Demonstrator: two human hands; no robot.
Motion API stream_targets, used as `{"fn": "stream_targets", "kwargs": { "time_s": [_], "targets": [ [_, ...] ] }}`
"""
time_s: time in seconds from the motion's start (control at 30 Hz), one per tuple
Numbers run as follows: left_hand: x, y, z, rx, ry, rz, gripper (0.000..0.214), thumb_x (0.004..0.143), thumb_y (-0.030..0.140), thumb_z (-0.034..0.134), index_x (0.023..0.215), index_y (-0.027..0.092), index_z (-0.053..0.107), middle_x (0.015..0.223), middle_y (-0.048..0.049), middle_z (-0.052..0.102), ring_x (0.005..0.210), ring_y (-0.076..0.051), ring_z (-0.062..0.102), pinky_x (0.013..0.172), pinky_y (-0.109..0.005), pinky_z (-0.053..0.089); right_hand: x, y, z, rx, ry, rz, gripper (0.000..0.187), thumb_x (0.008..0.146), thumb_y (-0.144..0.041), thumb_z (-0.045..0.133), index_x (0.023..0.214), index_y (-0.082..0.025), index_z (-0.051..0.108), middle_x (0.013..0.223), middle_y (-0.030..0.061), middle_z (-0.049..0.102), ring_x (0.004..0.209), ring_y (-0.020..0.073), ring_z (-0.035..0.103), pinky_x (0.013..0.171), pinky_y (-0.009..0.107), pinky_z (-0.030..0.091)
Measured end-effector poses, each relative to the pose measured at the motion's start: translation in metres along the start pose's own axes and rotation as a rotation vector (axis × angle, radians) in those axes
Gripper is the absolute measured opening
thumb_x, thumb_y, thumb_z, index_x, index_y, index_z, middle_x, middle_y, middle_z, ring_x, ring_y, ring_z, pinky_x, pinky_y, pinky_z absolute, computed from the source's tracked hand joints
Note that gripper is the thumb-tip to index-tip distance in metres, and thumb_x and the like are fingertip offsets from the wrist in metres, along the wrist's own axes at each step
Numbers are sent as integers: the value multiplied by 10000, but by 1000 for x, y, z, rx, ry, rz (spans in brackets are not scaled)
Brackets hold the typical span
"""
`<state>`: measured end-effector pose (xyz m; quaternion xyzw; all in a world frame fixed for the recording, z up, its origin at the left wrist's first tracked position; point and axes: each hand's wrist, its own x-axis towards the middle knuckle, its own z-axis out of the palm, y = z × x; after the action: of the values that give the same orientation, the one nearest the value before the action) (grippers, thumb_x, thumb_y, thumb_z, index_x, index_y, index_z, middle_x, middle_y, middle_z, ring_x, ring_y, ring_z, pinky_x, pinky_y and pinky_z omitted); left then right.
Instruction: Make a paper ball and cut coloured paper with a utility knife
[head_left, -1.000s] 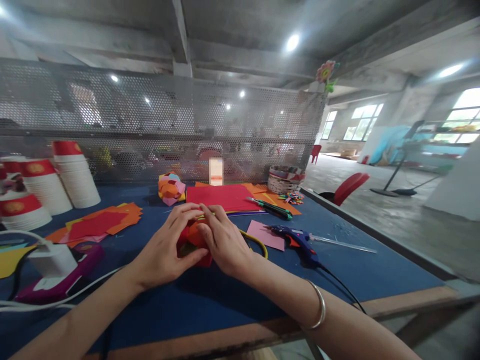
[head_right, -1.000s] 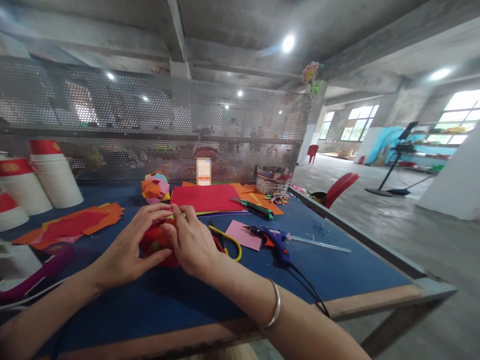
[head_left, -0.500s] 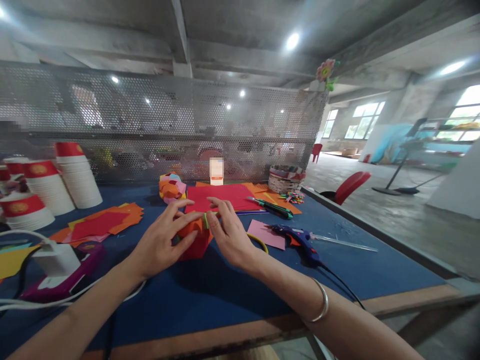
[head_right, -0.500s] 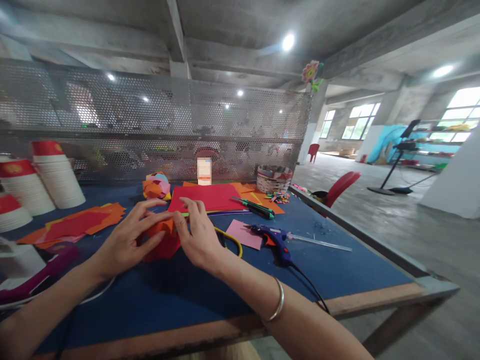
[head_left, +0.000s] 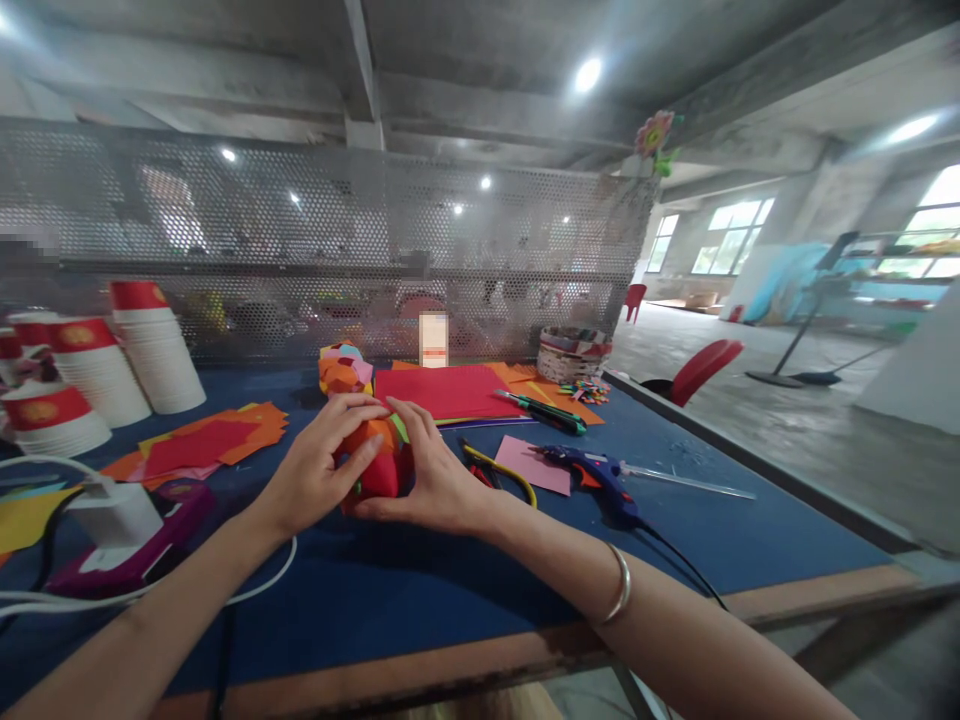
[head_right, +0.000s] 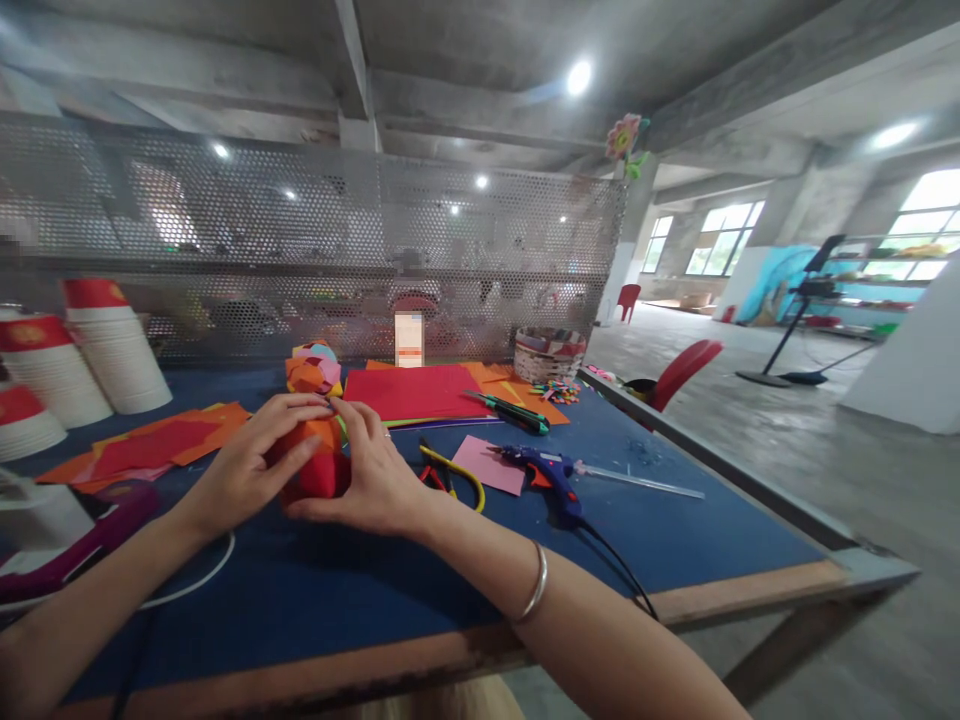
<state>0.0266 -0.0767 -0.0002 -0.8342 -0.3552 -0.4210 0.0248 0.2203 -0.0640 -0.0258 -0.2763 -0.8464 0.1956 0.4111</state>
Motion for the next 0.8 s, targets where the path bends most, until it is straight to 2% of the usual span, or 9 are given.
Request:
{"fn": "stream_targets", "kwargs": {
  "time_s": [0.23, 0.43, 0.8],
  "targets": [
    [0, -3, -2, -57, -27, -31, 255, 1018, 352, 502, 1212, 242, 625, 1269, -62, 650, 1220, -214, 603, 1095, -384, 472, 4, 0, 0, -8, -9, -25, 922, 773, -413, 866, 1497, -161, 355, 1529, 201, 424, 1487, 280, 378, 1237, 493, 340],
    [3, 0, -9, -124, -42, -96, 277, 990, 420, 523, 1128, 239, 681, 1247, -77, 692, 1200, -251, 637, 1072, -414, 502, 2, 4, -5, 11, -51, -24, 911, 788, -390, 856, 1506, -137, 357, 1529, 199, 435, 1454, 265, 435, 1222, 435, 363],
    [4, -3, -11, -170, -25, -148, 267, 974, 428, 539, 1085, 236, 687, 1227, -73, 705, 1207, -248, 635, 1103, -429, 474, 2, 12, -9, 18, -80, -32, 924, 820, -381, 821, 1569, -204, 310, 1557, 190, 419, 1449, 284, 451, 1200, 498, 385]
  ]
}}
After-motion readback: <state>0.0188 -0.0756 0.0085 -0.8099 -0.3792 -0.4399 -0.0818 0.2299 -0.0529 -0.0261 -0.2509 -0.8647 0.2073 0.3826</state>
